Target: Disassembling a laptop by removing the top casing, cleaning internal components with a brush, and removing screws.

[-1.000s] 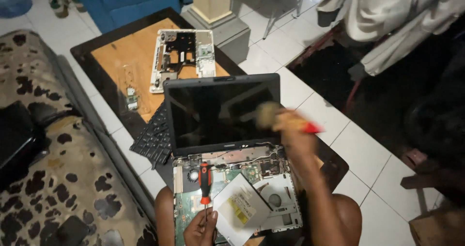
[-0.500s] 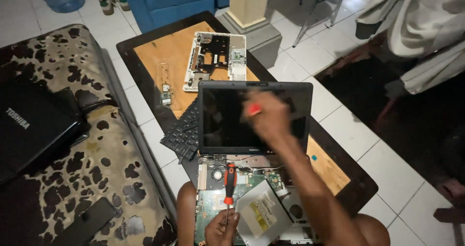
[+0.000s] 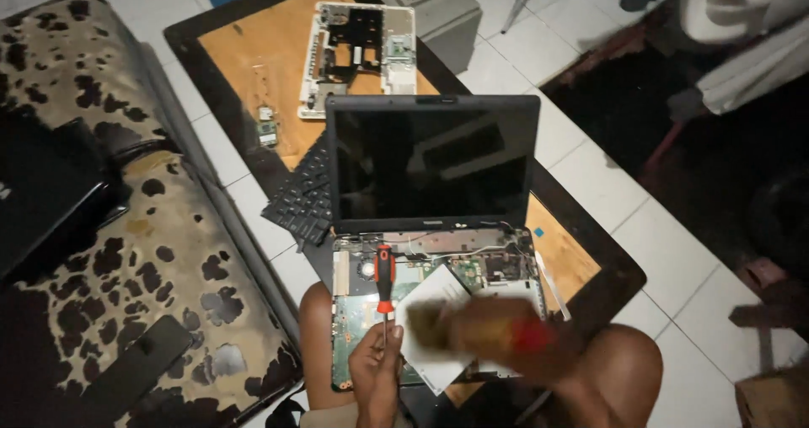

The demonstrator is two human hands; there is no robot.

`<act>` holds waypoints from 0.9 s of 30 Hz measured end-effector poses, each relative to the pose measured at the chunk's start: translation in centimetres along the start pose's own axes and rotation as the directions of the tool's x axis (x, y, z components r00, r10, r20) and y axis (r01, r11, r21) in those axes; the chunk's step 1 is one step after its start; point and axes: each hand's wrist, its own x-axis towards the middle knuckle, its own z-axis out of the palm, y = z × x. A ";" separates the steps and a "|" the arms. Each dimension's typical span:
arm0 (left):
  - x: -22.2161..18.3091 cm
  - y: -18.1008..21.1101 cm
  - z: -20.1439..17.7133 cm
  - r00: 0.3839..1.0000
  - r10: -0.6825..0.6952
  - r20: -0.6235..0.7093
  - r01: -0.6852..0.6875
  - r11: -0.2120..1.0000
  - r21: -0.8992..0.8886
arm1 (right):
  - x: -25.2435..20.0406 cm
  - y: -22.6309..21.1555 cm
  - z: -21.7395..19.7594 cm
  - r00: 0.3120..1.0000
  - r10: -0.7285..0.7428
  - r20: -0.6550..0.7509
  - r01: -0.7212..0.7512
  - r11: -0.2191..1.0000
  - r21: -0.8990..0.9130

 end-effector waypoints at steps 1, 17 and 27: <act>0.3 -0.7 -0.2 1.000 -0.004 0.009 0.004 1.000 0.008 | 6.8 0.7 7.3 1.000 0.007 -0.010 -0.006 1.000 0.004; -0.1 -1.5 -1.1 0.971 0.229 0.063 -0.221 0.970 -0.105 | -4.0 -24.9 -1.3 0.664 0.235 -0.710 -0.029 0.957 0.289; -0.1 -0.4 -1.1 0.991 0.098 0.095 -0.066 0.952 -0.299 | -6.9 -0.2 3.5 0.716 0.677 -0.170 -0.523 0.681 0.512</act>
